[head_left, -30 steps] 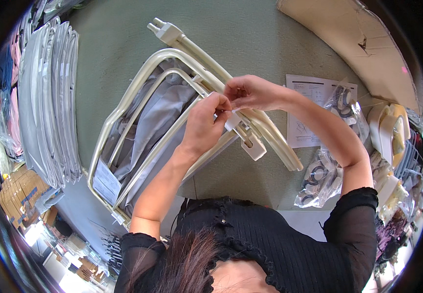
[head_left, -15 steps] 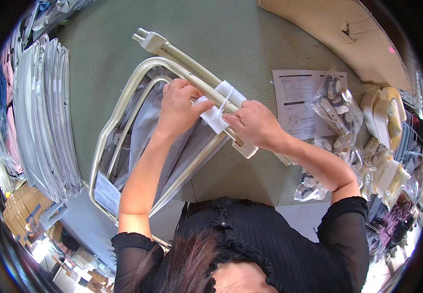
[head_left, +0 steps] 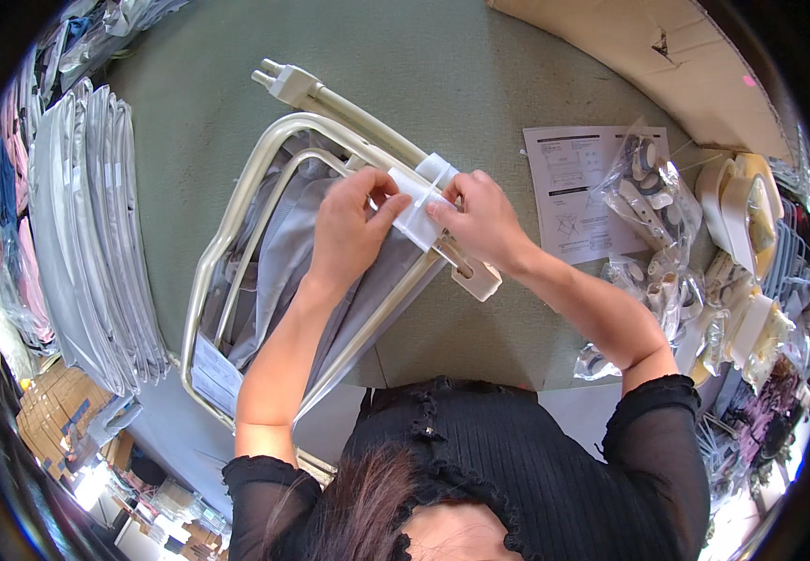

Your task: The person assembles a folded metal frame by attaching white plastic components and securing them with zip ties. They then place the assembled frame into a large clear plastic bag along with additional small parts.

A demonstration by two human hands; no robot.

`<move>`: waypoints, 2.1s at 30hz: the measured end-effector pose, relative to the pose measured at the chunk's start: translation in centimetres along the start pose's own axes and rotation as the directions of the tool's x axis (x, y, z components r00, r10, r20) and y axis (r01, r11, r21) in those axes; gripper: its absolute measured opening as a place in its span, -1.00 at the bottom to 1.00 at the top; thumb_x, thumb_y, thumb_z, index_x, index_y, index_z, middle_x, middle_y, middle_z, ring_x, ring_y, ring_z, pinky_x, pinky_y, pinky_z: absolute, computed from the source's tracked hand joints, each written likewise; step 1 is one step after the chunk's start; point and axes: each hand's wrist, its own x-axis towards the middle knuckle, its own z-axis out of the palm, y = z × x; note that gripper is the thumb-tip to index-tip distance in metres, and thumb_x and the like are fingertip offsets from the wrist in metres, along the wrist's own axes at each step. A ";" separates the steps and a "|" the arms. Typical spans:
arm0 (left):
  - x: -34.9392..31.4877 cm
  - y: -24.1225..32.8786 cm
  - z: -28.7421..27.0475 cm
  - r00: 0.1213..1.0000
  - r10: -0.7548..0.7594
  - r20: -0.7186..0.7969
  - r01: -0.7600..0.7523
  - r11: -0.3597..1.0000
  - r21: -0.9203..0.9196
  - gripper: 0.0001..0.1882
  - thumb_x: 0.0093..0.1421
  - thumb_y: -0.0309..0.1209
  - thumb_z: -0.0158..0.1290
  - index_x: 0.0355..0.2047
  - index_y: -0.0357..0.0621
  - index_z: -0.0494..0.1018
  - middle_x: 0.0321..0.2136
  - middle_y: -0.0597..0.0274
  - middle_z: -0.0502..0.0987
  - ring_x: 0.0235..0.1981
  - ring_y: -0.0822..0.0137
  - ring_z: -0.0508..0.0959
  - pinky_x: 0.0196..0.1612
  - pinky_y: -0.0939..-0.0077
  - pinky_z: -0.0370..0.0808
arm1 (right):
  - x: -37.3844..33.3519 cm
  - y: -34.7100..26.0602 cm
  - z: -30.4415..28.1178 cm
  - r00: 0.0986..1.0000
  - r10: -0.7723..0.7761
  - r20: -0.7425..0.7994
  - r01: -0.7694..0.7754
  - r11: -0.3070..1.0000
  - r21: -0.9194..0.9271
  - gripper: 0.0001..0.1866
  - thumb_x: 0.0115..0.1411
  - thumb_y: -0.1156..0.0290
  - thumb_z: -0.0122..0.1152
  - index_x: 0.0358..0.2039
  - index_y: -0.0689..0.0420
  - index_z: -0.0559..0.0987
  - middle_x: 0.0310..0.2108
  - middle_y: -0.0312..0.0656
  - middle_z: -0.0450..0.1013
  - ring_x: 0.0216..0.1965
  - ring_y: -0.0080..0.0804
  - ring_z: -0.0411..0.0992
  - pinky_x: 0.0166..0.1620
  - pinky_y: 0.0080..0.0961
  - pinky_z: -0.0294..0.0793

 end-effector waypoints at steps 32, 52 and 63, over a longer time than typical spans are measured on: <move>-2.9 -2.5 6.9 0.944 -0.134 -0.302 -0.219 0.434 -0.874 -0.91 0.16 -0.58 0.08 -0.33 -0.16 0.41 -0.37 0.38 0.42 -0.34 0.57 0.40 -0.21 0.70 0.33 | 6.7 -3.9 -2.8 0.710 -0.213 0.671 0.364 0.927 -0.091 -0.79 0.01 0.38 0.30 -0.41 0.19 0.47 -0.30 -0.10 0.34 -0.26 -0.24 0.35 -0.21 -0.41 0.37; 0.5 -1.4 -1.4 0.712 -0.343 0.613 0.602 0.748 -0.281 -0.72 0.20 -0.20 0.04 -0.52 -0.11 0.47 -0.60 0.43 0.45 -0.61 0.63 0.33 -0.56 0.75 0.22 | 6.9 -4.9 -2.5 0.740 -0.116 0.662 0.302 0.938 -0.173 -0.73 -0.09 0.34 0.35 -0.54 0.17 0.41 -0.29 -0.07 0.36 -0.16 -0.19 0.35 -0.18 -0.34 0.37; -2.5 -2.2 2.6 0.944 -0.212 0.254 0.330 0.626 -0.706 -0.77 0.14 -0.37 0.02 -0.64 -0.15 0.40 -0.66 0.47 0.35 -0.62 0.65 0.22 -0.56 0.71 0.11 | 6.9 -4.9 -1.3 0.734 -0.138 0.665 0.401 0.879 -0.259 -0.65 -0.13 0.32 0.36 -0.52 0.18 0.33 -0.35 -0.03 0.35 -0.22 -0.08 0.33 -0.24 -0.30 0.34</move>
